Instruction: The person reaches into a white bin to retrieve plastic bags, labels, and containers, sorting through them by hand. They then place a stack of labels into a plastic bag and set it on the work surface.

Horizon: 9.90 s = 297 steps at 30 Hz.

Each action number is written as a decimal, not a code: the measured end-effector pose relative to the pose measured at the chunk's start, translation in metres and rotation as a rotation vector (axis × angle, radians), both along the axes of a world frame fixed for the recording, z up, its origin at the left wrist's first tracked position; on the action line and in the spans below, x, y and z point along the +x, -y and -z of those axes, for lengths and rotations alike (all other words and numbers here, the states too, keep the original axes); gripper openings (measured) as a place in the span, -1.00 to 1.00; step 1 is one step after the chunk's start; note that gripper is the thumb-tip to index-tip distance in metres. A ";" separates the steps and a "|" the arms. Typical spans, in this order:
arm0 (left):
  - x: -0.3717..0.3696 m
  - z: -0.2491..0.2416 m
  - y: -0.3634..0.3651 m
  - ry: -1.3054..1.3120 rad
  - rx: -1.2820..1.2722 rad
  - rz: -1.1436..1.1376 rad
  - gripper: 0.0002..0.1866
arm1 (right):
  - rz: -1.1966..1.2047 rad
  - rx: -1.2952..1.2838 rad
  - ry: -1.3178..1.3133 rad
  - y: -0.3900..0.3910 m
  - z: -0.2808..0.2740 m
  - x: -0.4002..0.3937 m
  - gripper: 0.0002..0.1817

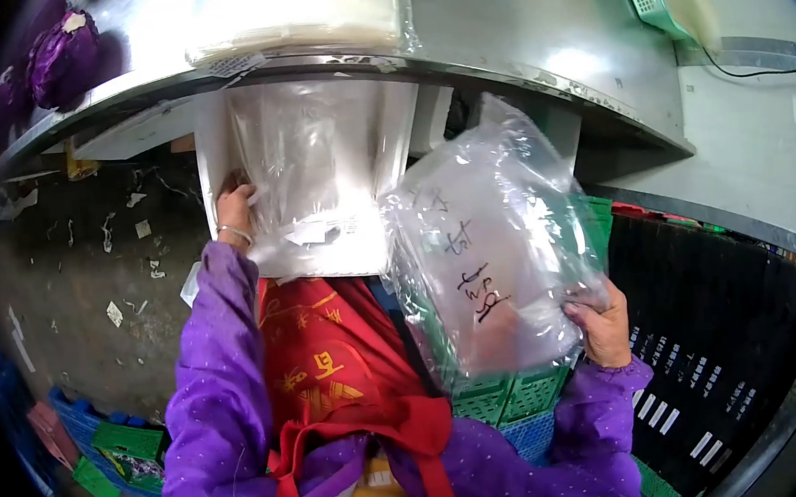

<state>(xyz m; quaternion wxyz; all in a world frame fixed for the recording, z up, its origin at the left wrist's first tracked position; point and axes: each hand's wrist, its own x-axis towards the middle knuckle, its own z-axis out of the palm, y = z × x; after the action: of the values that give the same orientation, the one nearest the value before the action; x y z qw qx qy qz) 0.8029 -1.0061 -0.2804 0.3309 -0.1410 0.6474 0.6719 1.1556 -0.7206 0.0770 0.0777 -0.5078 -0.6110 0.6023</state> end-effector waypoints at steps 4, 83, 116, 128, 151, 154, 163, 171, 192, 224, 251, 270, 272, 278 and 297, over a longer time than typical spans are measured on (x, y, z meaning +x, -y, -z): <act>0.071 -0.137 -0.022 -0.451 0.015 -0.021 -0.46 | 0.132 -0.052 -0.215 -0.005 -0.011 0.025 -0.43; 0.120 -0.170 0.095 -0.254 -0.145 0.258 -0.76 | -0.822 0.868 0.432 -0.004 0.303 -0.363 -0.25; 0.044 -0.050 -0.001 -0.389 -0.083 0.294 0.08 | -1.198 0.551 -0.197 0.024 0.222 -0.292 -0.65; 0.041 -0.064 -0.004 -0.249 -0.212 0.508 -0.10 | -1.281 0.935 -0.104 -0.010 0.243 -0.347 -0.76; 0.118 -0.087 0.017 -0.680 -0.269 0.555 -0.36 | -1.623 0.159 0.218 0.019 0.222 -0.310 -0.73; 0.117 -0.089 0.021 -0.688 -0.283 0.618 -0.34 | -1.778 0.088 0.148 0.031 0.215 -0.303 -0.83; 0.120 -0.085 0.021 -0.678 -0.247 0.562 -0.30 | -1.751 0.316 0.156 0.032 0.221 -0.310 -0.80; 0.122 -0.084 0.021 -0.676 -0.255 0.587 -0.28 | -1.395 0.084 0.427 0.026 0.217 -0.336 -0.57; 0.123 -0.083 0.021 -0.630 -0.236 0.555 -0.28 | -1.264 1.201 -0.091 -0.006 0.289 -0.384 -0.68; 0.119 -0.091 0.029 -0.557 -0.230 0.636 -0.38 | -1.838 0.756 0.129 0.014 0.194 -0.314 -0.92; 0.124 -0.084 0.022 -0.587 -0.230 0.587 -0.29 | -1.287 1.159 0.590 -0.064 0.224 -0.288 -0.76; 0.122 -0.090 0.019 -0.582 -0.221 0.546 -0.30 | -1.034 0.884 0.094 -0.019 0.190 -0.285 -0.68; 0.122 -0.089 0.019 -0.595 -0.221 0.542 -0.30 | -1.136 0.973 0.040 -0.021 0.189 -0.284 -0.66; 0.121 -0.090 0.019 -0.578 -0.238 0.548 -0.33 | -1.028 0.974 -0.045 -0.003 0.150 -0.272 -0.81; 0.051 -0.112 0.000 -0.595 -0.484 0.301 0.00 | -0.265 0.463 -0.553 -0.006 0.039 -0.136 -0.86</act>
<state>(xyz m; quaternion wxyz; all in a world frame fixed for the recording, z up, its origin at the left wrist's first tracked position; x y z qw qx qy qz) 0.8534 -1.0063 -0.1687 0.1812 0.0817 0.8675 0.4559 1.0196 -0.7147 0.0377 0.2736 -0.2120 -0.7472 0.5674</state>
